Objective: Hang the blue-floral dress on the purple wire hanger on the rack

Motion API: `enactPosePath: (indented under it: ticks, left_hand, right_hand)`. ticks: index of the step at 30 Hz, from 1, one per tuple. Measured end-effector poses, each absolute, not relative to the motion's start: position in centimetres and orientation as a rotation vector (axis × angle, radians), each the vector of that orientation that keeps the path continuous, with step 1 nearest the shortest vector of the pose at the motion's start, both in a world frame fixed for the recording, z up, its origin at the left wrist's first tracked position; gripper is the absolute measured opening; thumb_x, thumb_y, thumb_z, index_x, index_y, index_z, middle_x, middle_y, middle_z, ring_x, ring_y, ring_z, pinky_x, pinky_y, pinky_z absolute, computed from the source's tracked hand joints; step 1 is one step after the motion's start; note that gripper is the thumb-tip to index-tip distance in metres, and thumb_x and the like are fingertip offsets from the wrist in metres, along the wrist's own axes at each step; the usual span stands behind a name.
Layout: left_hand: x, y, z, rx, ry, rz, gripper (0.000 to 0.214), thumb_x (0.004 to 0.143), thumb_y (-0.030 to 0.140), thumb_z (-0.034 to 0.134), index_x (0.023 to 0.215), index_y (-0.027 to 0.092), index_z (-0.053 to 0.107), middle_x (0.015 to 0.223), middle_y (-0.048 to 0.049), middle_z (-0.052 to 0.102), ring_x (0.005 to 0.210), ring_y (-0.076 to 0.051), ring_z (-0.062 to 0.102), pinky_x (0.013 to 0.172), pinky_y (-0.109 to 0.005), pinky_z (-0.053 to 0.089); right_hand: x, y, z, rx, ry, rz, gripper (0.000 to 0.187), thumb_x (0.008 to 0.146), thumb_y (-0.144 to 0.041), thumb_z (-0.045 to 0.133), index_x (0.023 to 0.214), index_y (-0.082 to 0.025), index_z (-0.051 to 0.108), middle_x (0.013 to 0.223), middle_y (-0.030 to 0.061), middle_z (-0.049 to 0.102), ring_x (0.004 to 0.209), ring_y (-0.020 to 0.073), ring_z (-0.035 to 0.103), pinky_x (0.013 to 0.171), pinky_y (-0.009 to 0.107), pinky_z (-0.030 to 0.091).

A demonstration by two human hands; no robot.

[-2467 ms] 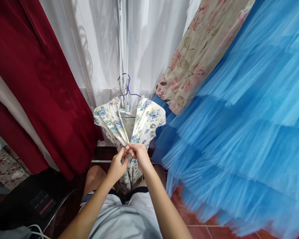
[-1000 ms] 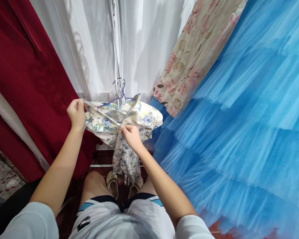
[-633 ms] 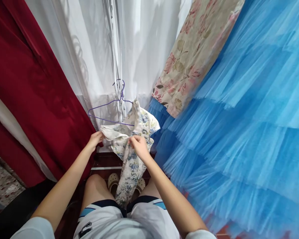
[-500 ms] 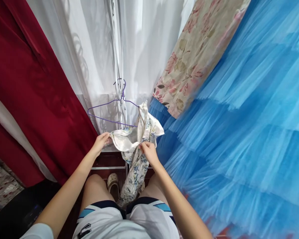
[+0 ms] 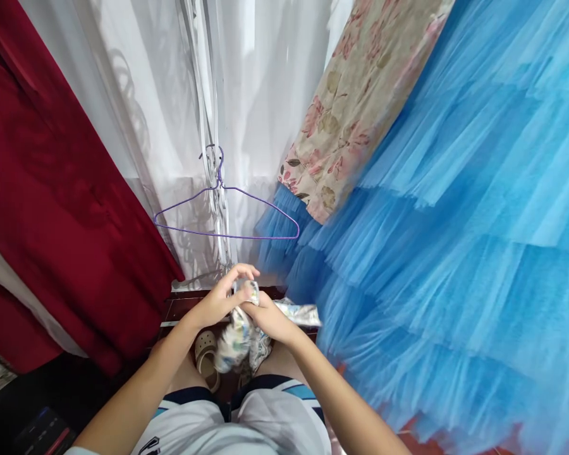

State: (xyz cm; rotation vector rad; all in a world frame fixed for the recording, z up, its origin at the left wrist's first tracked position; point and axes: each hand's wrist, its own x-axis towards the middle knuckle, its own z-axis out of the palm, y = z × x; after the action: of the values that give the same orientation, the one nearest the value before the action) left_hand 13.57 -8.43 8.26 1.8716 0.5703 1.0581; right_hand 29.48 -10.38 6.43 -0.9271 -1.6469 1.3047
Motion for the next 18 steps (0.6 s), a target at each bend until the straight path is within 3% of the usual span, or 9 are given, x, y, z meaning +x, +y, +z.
enactPosePath:
  ticks: [2,4,8,11,14,16,18]
  left_hand:
    - [13.3,-8.8,6.3,1.709,0.468,0.798,0.046,0.092,0.046,0.059,0.131,0.024,0.049,0.123,-0.0101,0.057,0.118,-0.025,0.054,0.103,-0.04,0.041]
    - [13.0,-9.3,4.2,1.609,0.426,0.605,0.051,0.089,0.048,0.061,0.131,0.021,0.051,0.121,-0.0105,0.061,0.114,-0.026,0.058,0.098,-0.04,0.045]
    - [11.8,-9.4,2.4,1.859,0.638,0.608,0.031,0.085,0.046,0.067,0.1,0.018,0.069,0.104,-0.0075,0.069,0.106,-0.027,0.061,0.101,-0.042,0.043]
    - [10.1,-8.1,3.5,2.114,0.828,0.771,0.026,0.083,0.043,0.068,0.074,0.019,0.068,0.082,-0.0049,0.067,0.098,-0.027,0.061,0.106,-0.043,0.038]
    - [7.9,-6.8,5.1,2.137,0.94,0.911,0.024,0.084,0.043,0.067,0.086,0.019,0.072,0.096,-0.0076,0.07,0.108,-0.029,0.059,0.105,-0.041,0.039]
    - [6.6,-6.7,6.3,2.124,0.997,0.967,0.028,0.085,0.043,0.066,0.098,0.019,0.072,0.107,-0.0086,0.069,0.115,-0.03,0.057,0.103,-0.04,0.041]
    - [5.8,-7.1,7.5,2.121,1.048,1.017,0.029,0.087,0.043,0.064,0.099,0.018,0.071,0.104,-0.0083,0.069,0.11,-0.029,0.059,0.097,-0.038,0.045]
  right_hand:
    - [31.2,-11.2,7.8,-0.994,-1.591,1.417,0.019,0.087,-0.038,0.062,0.089,-0.019,0.065,0.082,0.0001,0.066,0.074,0.0169,0.058,0.071,0.028,0.049]
    - [33.3,-11.7,9.4,-1.055,-1.682,1.459,0.022,0.086,-0.039,0.064,0.082,-0.017,0.067,0.072,-0.0005,0.064,0.063,0.0144,0.054,0.06,0.026,0.046]
    - [37.6,-10.9,13.1,-1.114,-1.972,1.366,0.02,0.083,-0.032,0.066,0.074,-0.015,0.07,0.06,-0.0015,0.061,0.05,0.0115,0.048,0.047,0.023,0.037]
    - [40.5,-8.1,16.1,-1.156,-1.903,1.102,0.02,0.073,-0.028,0.072,0.06,-0.015,0.066,0.051,-0.0024,0.058,0.045,0.0108,0.048,0.043,0.022,0.033]
    - [42.8,-3.5,18.9,-1.114,-1.635,0.837,0.013,0.065,-0.023,0.075,0.059,-0.014,0.068,0.054,-0.0007,0.064,0.05,0.0121,0.055,0.048,0.022,0.04]
    - [43.6,0.0,20.7,-1.111,-1.474,0.713,0.02,0.072,-0.021,0.066,0.054,-0.012,0.064,0.053,0.0011,0.065,0.051,0.0086,0.054,0.052,0.022,0.041]
    - [43.3,3.3,22.1,-1.151,-1.435,0.643,0.037,0.084,-0.018,0.047,0.049,-0.01,0.056,0.057,0.0039,0.066,0.054,0.0035,0.054,0.058,0.022,0.039]
